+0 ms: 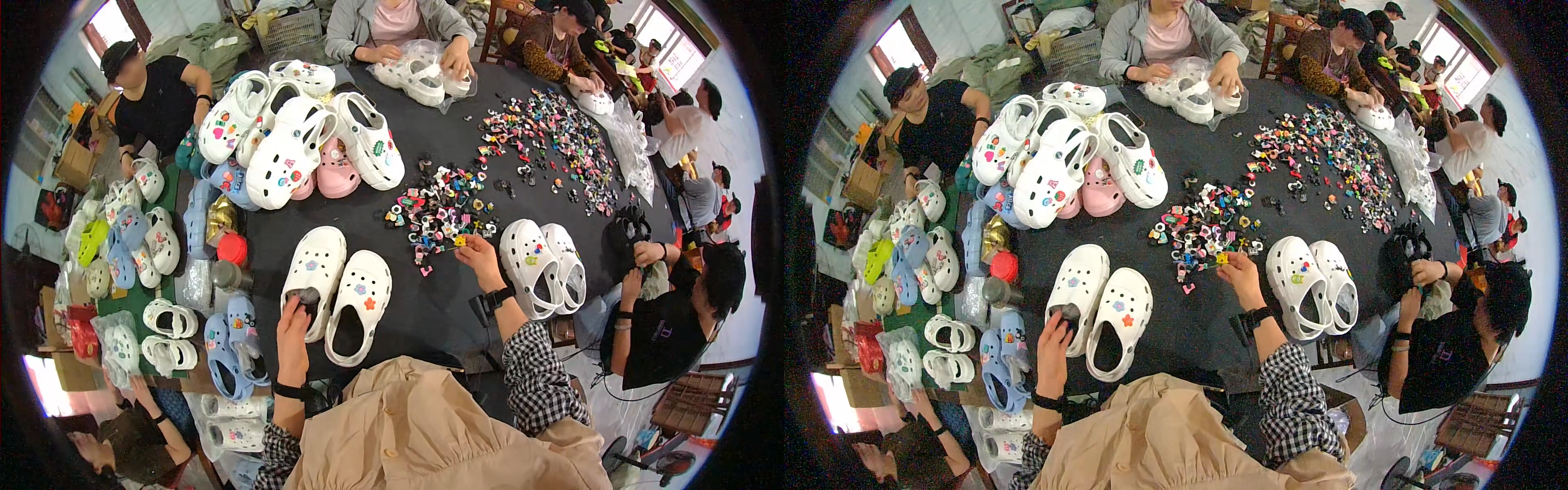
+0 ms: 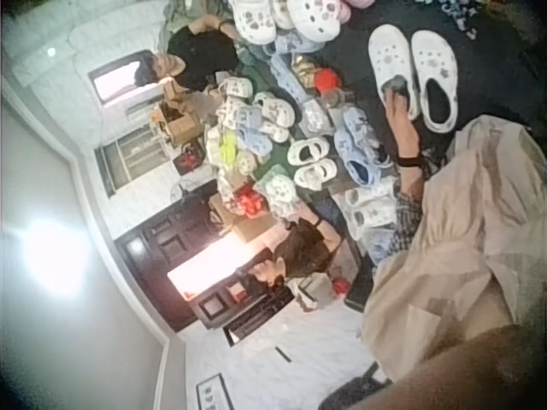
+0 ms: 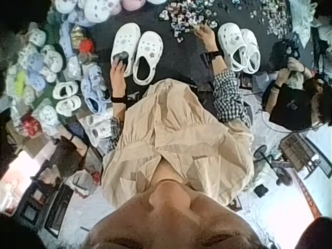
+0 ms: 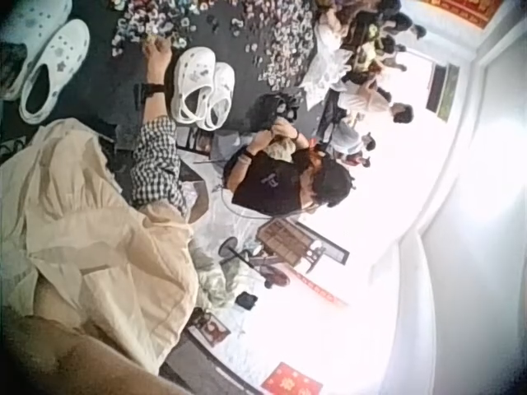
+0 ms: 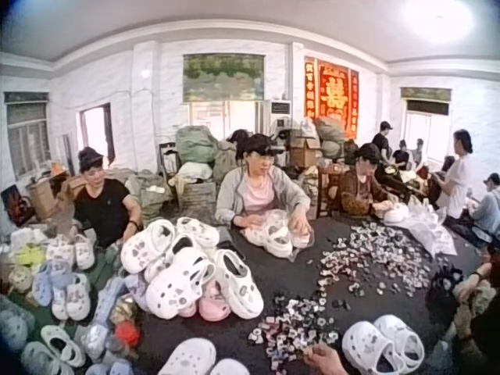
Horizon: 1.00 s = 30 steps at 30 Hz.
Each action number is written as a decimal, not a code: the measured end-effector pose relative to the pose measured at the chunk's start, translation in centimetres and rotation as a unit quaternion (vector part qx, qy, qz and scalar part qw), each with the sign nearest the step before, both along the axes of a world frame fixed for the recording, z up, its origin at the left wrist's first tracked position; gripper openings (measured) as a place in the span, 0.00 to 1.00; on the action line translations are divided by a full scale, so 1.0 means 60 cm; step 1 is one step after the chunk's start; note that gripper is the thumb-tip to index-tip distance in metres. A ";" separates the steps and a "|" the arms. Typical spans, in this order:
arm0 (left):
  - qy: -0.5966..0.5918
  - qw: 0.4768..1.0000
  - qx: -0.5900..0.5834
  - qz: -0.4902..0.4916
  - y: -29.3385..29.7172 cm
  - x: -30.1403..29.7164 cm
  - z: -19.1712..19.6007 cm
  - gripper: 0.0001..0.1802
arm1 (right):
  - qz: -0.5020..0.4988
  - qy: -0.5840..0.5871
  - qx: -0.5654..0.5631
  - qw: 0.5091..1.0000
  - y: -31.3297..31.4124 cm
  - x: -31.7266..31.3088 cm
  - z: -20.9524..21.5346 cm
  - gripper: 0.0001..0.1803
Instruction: Apply decorative charms to the holes of rubber clogs.
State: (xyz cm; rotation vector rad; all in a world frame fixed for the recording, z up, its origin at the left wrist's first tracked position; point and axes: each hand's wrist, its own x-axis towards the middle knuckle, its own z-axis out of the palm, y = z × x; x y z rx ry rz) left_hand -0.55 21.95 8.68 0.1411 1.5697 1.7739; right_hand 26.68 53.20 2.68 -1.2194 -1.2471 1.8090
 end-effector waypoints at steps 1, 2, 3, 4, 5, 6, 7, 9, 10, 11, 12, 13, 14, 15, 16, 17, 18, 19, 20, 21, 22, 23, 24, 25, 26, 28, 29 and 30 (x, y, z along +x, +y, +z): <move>-0.005 1.000 -0.008 -0.021 0.002 -0.001 -0.006 0.24 | 0.000 0.000 0.000 1.000 0.002 0.000 -0.001 0.14; -0.010 0.999 -0.015 -0.042 0.003 -0.003 -0.011 0.25 | -0.007 0.005 -0.006 1.000 0.005 0.000 -0.002 0.15; -0.011 0.999 -0.015 -0.042 0.005 -0.006 -0.014 0.25 | -0.013 0.010 -0.013 1.000 0.006 -0.003 0.000 0.15; -0.033 0.999 -0.002 -0.005 0.007 -0.010 -0.016 0.23 | -0.012 0.009 -0.013 1.000 0.007 -0.003 0.002 0.15; -0.056 0.998 0.012 0.032 0.008 -0.014 -0.019 0.22 | -0.024 0.009 -0.024 0.999 0.008 -0.002 0.005 0.15; -0.057 0.998 0.012 0.033 0.007 -0.019 -0.026 0.22 | -0.035 0.009 -0.036 0.999 0.008 -0.002 0.008 0.16; -0.077 0.995 0.025 0.058 0.006 -0.026 -0.032 0.22 | -0.033 0.009 -0.035 0.999 0.009 -0.003 0.009 0.16; -0.097 0.991 0.039 0.085 0.008 -0.032 -0.047 0.23 | -0.018 0.014 -0.046 0.999 0.010 -0.004 0.011 0.16; -0.142 0.980 0.081 0.114 0.014 -0.034 -0.049 0.23 | -0.015 0.014 -0.046 0.999 0.009 -0.006 0.015 0.16; -0.186 0.965 0.122 0.142 0.017 -0.036 -0.050 0.24 | -0.014 0.022 -0.047 0.999 0.007 -0.007 0.019 0.16; -0.185 0.964 0.122 0.145 0.019 -0.035 -0.050 0.24 | -0.013 0.030 -0.049 0.998 0.006 -0.007 0.024 0.16; -0.188 0.965 0.100 0.151 0.021 -0.032 -0.045 0.24 | -0.011 0.015 -0.051 0.999 0.002 -0.011 0.031 0.16; -0.191 0.966 0.077 0.158 0.023 -0.028 -0.039 0.25 | -0.008 0.015 -0.052 0.998 -0.002 -0.014 0.039 0.16; -0.192 0.966 0.070 0.158 0.024 -0.027 -0.035 0.26 | 0.001 0.025 -0.043 0.999 -0.007 -0.017 0.046 0.17; -0.191 0.966 0.070 0.159 0.024 -0.027 -0.032 0.26 | 0.007 0.035 -0.033 0.999 -0.010 -0.017 0.051 0.17; -0.194 0.966 0.074 0.153 0.024 -0.028 -0.030 0.25 | 0.018 0.038 -0.033 0.999 -0.012 -0.017 0.055 0.18; -0.198 0.966 0.078 0.146 0.024 -0.028 -0.029 0.24 | 0.019 0.038 -0.033 0.999 -0.016 -0.019 0.061 0.18; -0.198 0.966 0.078 0.147 0.025 -0.031 -0.028 0.24 | 0.030 0.057 -0.034 0.997 -0.021 -0.022 0.065 0.17; -0.234 0.954 0.103 0.157 0.026 -0.035 -0.027 0.20 | 0.042 0.076 -0.035 0.996 -0.026 -0.026 0.069 0.17; -0.270 0.940 0.128 0.162 0.032 -0.037 -0.024 0.17 | 0.039 0.075 -0.034 0.996 -0.030 -0.025 0.071 0.17; -0.271 0.941 0.129 0.160 0.037 -0.038 -0.020 0.17 | 0.042 0.088 -0.050 0.994 -0.035 -0.024 0.072 0.16; -0.296 0.931 0.154 0.150 0.040 -0.038 -0.016 0.16 | 0.044 0.100 -0.066 0.992 -0.040 -0.023 0.073 0.15; -0.321 0.919 0.178 0.142 0.040 -0.039 -0.011 0.16 | 0.043 0.100 -0.065 0.992 -0.045 -0.023 0.069 0.15; -0.321 0.919 0.178 0.141 0.041 -0.044 -0.021 0.16 | 0.052 0.113 -0.081 0.989 -0.050 -0.024 0.065 0.14; -0.323 0.917 0.211 0.105 0.041 -0.054 -0.038 0.15 | 0.062 0.125 -0.096 0.985 -0.055 -0.024 0.062 0.13; -0.326 0.911 0.242 0.069 0.046 -0.057 -0.042 0.14 | 0.062 0.120 -0.106 0.985 -0.066 -0.025 0.059 0.13; -0.333 0.913 0.226 0.066 0.051 -0.060 -0.044 0.14 | 0.054 0.127 -0.116 0.984 -0.070 -0.026 0.058 0.12; -0.340 0.915 0.209 0.064 0.055 -0.063 -0.043 0.14 | 0.047 0.134 -0.126 0.982 -0.075 -0.028 0.057 0.11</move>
